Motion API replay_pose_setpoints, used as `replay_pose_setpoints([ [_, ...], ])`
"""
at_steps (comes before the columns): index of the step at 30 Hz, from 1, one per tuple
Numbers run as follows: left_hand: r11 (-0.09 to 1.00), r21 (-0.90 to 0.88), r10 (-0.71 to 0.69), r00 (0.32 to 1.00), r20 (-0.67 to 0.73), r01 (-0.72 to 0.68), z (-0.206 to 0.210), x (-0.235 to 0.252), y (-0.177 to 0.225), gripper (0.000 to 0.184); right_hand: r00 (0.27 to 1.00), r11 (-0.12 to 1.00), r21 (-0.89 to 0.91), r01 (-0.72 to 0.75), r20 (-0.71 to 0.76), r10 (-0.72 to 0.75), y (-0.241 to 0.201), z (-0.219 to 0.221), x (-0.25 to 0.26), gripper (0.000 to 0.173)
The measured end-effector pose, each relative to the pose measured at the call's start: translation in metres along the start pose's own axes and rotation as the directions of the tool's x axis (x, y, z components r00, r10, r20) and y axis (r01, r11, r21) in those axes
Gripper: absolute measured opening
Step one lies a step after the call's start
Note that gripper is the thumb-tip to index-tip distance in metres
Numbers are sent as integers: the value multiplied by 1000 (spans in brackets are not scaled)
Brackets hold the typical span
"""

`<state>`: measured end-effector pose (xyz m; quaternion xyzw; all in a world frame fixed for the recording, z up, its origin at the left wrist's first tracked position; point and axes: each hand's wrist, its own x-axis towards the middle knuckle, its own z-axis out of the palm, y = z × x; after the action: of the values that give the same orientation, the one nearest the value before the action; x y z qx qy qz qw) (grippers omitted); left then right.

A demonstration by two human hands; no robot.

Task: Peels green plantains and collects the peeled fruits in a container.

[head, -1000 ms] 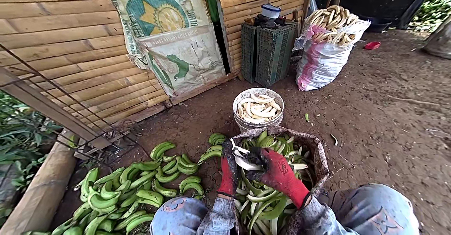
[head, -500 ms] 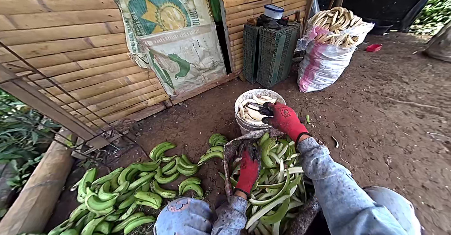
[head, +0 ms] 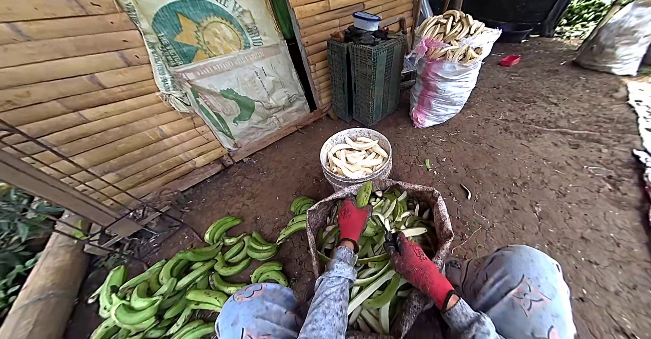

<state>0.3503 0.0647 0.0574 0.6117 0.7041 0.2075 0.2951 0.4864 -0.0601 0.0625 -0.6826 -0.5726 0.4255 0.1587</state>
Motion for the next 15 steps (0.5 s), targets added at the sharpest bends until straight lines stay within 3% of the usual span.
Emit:
replay_pose_setpoints([
  [6, 965, -259, -70, 986, -149, 29, 24, -6, -18, 61, 1000, 1000, -5, 18, 23, -18, 2, 21, -1, 41],
  [10, 920, -389, -50, 976, -212, -37, 36, -10, -29, 65, 999, 1000, -7, 1, 54, 0, 6, 25, 8, 41],
  [12, 898, -422, 20, 967, -253, -128, 38, -21, -31, 70, 998, 998, -61, -22, 58, 25, 3, 26, 15, 43],
  [15, 878, -317, 246, 905, -346, -359, 19, -48, -17, 72, 997, 980, -197, -35, 67, 50, -3, 28, 23, 49],
])
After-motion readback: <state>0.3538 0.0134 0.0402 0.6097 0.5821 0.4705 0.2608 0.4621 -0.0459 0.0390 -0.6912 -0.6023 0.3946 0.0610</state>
